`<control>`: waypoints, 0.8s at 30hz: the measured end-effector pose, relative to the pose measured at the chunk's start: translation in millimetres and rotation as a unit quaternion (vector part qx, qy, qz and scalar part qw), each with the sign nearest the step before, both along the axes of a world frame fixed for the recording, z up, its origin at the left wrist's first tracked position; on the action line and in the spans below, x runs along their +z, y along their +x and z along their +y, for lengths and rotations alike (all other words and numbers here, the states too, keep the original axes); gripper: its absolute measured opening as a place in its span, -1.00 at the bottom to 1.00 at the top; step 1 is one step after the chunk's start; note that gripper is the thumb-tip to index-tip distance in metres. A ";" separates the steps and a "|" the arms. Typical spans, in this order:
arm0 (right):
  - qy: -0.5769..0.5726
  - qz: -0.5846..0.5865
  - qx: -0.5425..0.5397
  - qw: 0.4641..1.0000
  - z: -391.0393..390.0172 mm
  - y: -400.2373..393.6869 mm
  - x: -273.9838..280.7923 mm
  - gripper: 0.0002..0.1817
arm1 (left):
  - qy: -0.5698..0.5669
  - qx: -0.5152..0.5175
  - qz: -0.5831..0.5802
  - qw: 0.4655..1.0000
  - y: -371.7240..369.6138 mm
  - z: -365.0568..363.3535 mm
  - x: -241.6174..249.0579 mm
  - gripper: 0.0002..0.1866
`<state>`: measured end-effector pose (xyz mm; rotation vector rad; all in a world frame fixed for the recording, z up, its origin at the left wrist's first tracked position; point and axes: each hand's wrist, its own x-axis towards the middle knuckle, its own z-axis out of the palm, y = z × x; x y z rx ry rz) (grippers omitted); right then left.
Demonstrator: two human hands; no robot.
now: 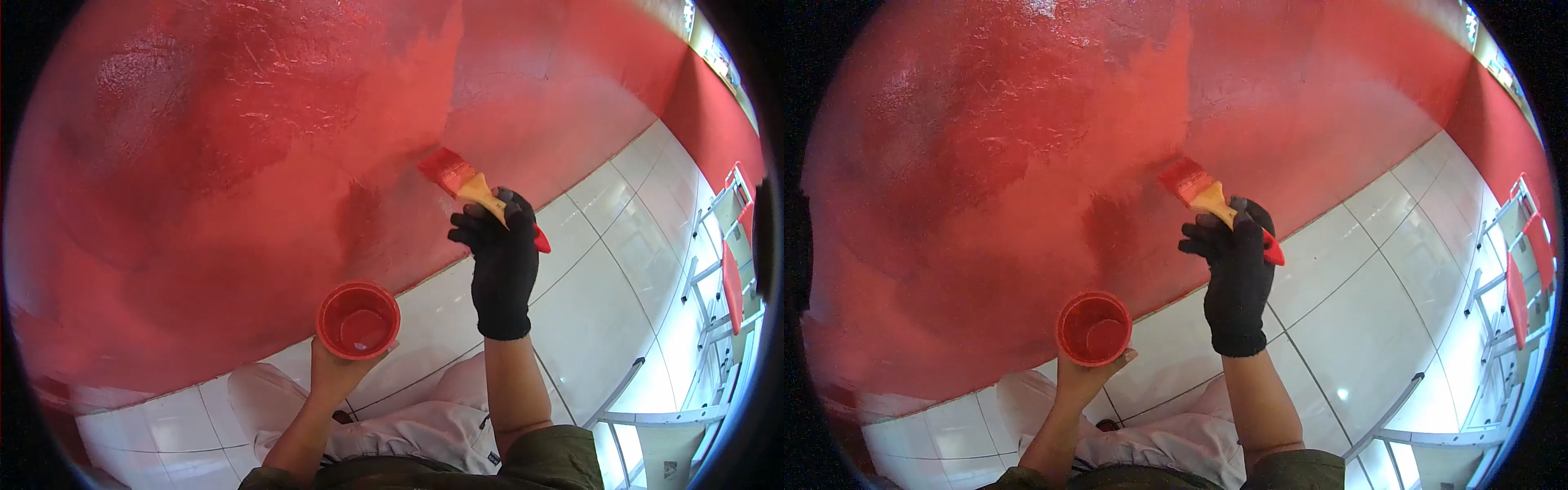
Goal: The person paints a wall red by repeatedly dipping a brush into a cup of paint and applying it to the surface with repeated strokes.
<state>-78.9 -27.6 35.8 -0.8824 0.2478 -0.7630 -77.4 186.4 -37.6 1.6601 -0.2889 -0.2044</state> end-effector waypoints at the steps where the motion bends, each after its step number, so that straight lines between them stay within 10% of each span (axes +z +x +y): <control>1: -0.006 -0.009 -0.008 1.000 1.1 3.8 1.5 -0.56 | 0.005 -0.002 0.006 1.000 -1.0 1.6 0.5 -0.31; 19: -0.177 -0.280 -0.090 0.939 -25.8 42.7 134.4 -0.62 | 0.010 -0.010 -0.011 1.000 -4.4 16.7 -1.7 -0.32; 24: -0.120 -0.237 -0.064 0.962 -21.1 68.6 80.2 -0.68 | -0.026 -0.019 0.008 0.999 -9.4 11.6 5.2 -0.34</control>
